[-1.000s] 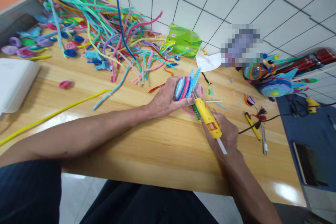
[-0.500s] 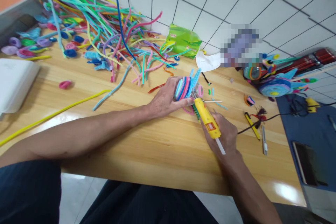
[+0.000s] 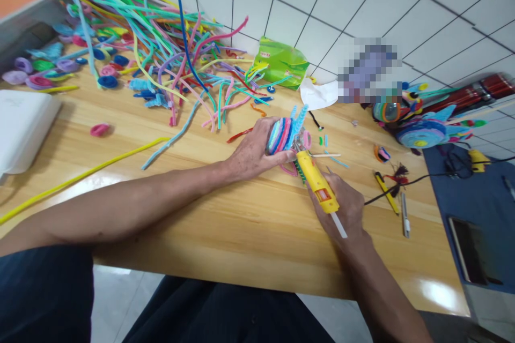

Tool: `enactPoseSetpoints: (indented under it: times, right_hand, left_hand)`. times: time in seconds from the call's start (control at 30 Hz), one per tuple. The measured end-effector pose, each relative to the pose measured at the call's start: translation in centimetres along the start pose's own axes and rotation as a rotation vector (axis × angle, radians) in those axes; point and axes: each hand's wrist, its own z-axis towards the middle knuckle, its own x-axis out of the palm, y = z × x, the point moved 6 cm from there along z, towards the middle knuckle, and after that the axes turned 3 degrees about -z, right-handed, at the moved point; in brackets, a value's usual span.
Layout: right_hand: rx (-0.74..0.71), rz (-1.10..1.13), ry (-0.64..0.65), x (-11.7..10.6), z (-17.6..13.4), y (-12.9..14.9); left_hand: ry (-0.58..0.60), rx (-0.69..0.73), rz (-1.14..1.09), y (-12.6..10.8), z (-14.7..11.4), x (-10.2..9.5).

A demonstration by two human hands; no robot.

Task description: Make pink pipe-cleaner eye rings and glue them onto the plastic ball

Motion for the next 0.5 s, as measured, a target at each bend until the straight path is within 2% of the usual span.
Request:
enactPoseSetpoints:
  times: [0.5]
  right_hand:
    - [0.001, 0.026, -0.02, -0.12, 0.09, -0.21]
  left_hand:
    - [0.014, -0.003, 0.012, -0.12, -0.01, -0.09]
